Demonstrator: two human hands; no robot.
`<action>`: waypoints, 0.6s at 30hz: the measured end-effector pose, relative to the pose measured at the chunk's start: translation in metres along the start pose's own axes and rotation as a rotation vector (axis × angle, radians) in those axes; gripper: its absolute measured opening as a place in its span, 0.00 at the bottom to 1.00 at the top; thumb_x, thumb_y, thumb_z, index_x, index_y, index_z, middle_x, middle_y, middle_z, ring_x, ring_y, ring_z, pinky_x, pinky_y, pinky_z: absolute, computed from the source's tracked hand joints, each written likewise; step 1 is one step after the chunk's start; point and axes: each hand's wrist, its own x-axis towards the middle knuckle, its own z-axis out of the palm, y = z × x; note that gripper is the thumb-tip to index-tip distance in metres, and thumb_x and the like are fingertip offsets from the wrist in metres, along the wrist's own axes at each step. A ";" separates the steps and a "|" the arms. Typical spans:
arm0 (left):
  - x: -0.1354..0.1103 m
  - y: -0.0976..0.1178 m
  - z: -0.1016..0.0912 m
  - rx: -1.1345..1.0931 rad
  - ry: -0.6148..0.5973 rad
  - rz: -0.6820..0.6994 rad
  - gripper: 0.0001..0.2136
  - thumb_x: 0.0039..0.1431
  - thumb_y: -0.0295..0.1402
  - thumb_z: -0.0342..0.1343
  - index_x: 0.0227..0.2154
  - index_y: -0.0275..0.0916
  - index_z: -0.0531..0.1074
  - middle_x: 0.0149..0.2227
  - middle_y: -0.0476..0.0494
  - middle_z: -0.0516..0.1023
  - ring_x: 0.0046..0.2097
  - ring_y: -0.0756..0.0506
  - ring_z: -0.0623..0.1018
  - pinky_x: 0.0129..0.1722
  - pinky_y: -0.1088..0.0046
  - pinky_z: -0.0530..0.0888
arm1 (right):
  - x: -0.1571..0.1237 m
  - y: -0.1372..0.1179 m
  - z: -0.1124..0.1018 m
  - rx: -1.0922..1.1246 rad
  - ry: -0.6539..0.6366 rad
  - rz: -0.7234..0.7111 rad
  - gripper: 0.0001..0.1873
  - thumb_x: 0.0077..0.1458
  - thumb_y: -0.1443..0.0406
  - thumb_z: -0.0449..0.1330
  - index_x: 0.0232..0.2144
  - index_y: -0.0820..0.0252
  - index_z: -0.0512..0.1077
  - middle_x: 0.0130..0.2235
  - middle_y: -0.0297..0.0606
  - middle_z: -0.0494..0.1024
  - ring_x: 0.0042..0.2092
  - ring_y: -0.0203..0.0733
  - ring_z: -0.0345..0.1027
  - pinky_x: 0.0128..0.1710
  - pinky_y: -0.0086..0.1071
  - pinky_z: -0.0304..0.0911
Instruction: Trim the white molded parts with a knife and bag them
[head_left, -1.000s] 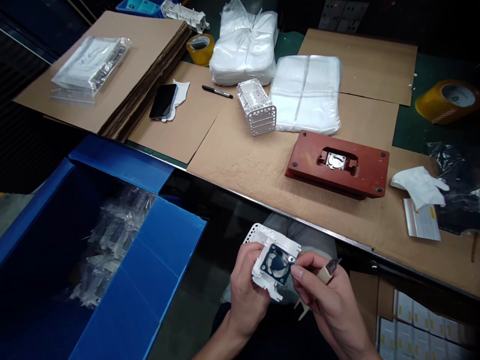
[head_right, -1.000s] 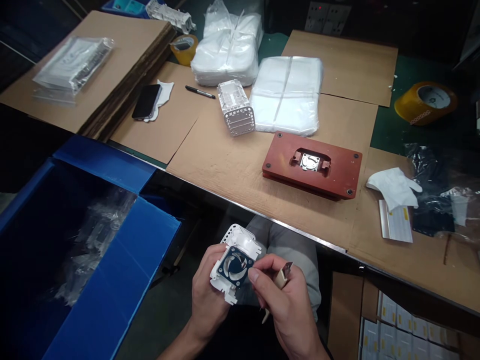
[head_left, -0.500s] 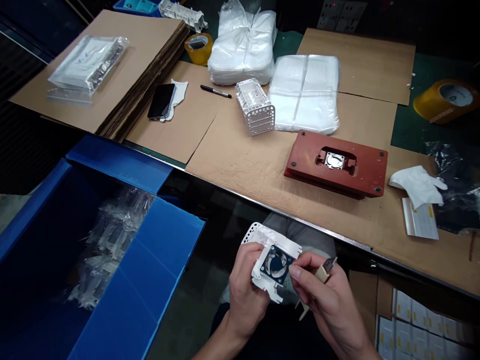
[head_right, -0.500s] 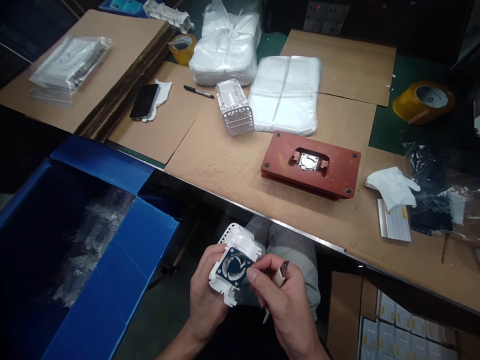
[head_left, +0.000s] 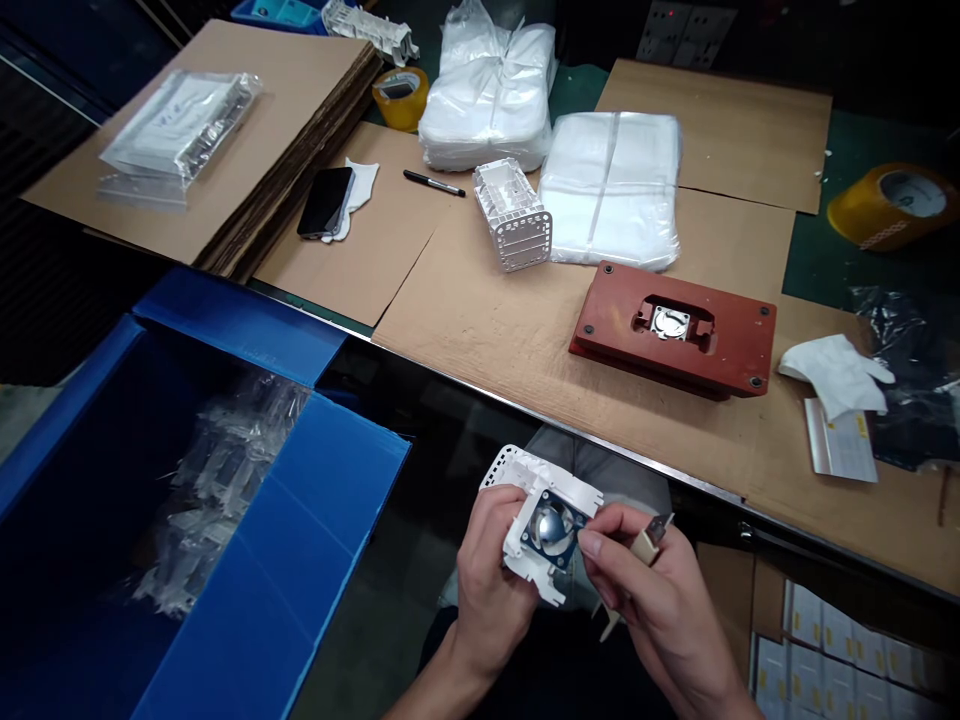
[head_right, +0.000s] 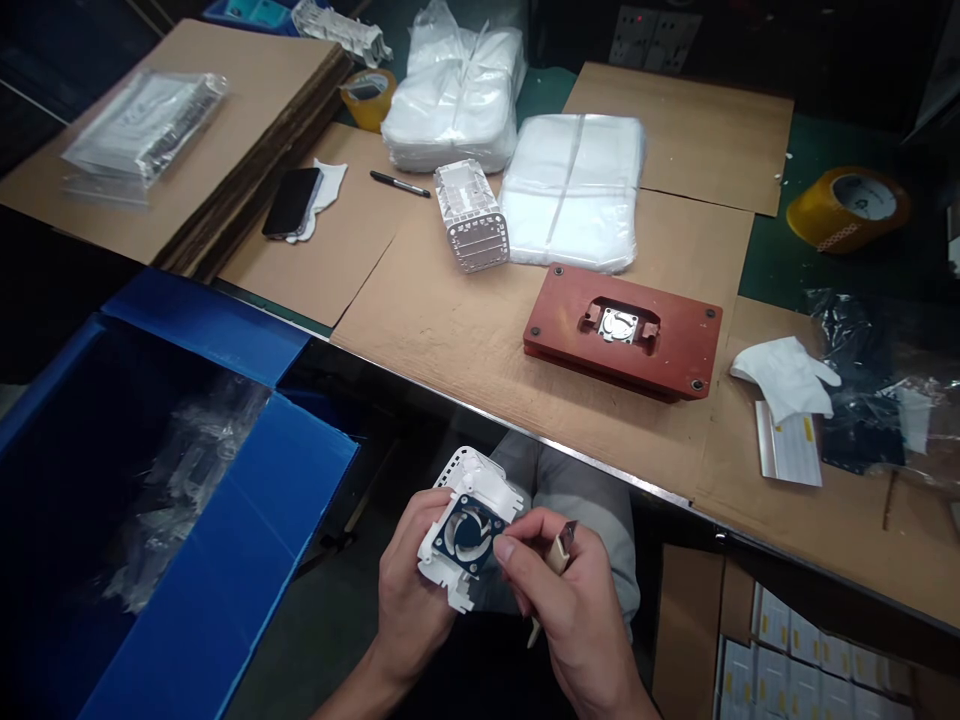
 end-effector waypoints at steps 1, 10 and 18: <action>0.000 0.000 0.000 0.004 -0.001 0.005 0.10 0.59 0.25 0.61 0.41 0.43 0.72 0.43 0.46 0.73 0.42 0.45 0.76 0.38 0.70 0.74 | 0.000 0.000 0.000 0.001 0.005 0.000 0.19 0.52 0.53 0.71 0.26 0.61 0.73 0.18 0.27 0.64 0.22 0.29 0.52 0.21 0.26 0.48; 0.000 0.001 0.000 -0.011 0.004 0.000 0.10 0.59 0.24 0.61 0.41 0.43 0.72 0.43 0.47 0.73 0.42 0.46 0.76 0.38 0.71 0.73 | 0.001 0.000 -0.001 -0.036 0.007 -0.018 0.19 0.53 0.53 0.70 0.26 0.61 0.72 0.19 0.27 0.64 0.22 0.29 0.51 0.22 0.26 0.48; 0.001 0.002 0.001 -0.013 0.008 0.009 0.11 0.58 0.24 0.62 0.42 0.43 0.72 0.44 0.48 0.73 0.43 0.47 0.76 0.40 0.72 0.73 | 0.001 0.001 -0.001 -0.053 0.004 -0.025 0.18 0.53 0.53 0.71 0.27 0.61 0.74 0.18 0.27 0.63 0.22 0.28 0.51 0.21 0.25 0.49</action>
